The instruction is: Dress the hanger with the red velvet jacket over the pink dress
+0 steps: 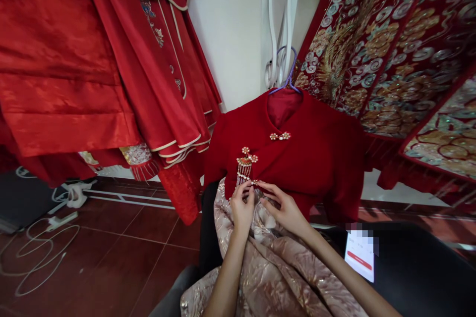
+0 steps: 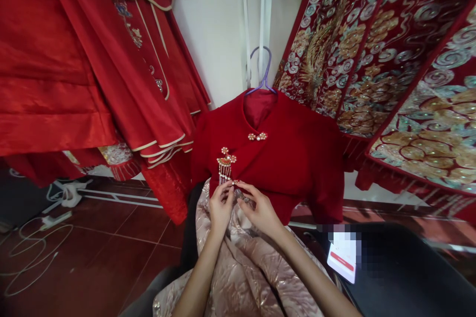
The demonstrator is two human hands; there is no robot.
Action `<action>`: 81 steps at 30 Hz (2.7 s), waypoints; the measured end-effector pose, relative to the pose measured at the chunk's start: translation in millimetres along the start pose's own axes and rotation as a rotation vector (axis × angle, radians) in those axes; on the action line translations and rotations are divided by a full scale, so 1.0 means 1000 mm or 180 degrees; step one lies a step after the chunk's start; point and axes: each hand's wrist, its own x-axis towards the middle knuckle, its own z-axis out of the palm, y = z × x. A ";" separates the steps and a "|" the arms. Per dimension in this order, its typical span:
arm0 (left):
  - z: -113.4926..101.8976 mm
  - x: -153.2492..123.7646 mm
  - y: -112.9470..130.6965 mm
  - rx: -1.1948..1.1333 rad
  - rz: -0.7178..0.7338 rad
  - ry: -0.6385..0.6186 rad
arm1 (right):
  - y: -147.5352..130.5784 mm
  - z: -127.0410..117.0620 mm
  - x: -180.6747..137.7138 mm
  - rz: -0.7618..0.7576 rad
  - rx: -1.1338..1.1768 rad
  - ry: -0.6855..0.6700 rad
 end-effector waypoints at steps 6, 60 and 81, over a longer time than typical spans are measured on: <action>0.001 0.003 -0.003 -0.0274 -0.0100 0.0119 | 0.003 0.000 0.000 0.0055 0.0058 -0.0014; 0.000 0.012 0.012 0.0009 -0.0087 -0.0075 | 0.008 -0.003 0.002 0.0236 0.0752 0.0101; 0.003 0.011 0.010 0.0188 0.0166 -0.0032 | 0.009 -0.005 0.004 0.0343 0.0920 0.0108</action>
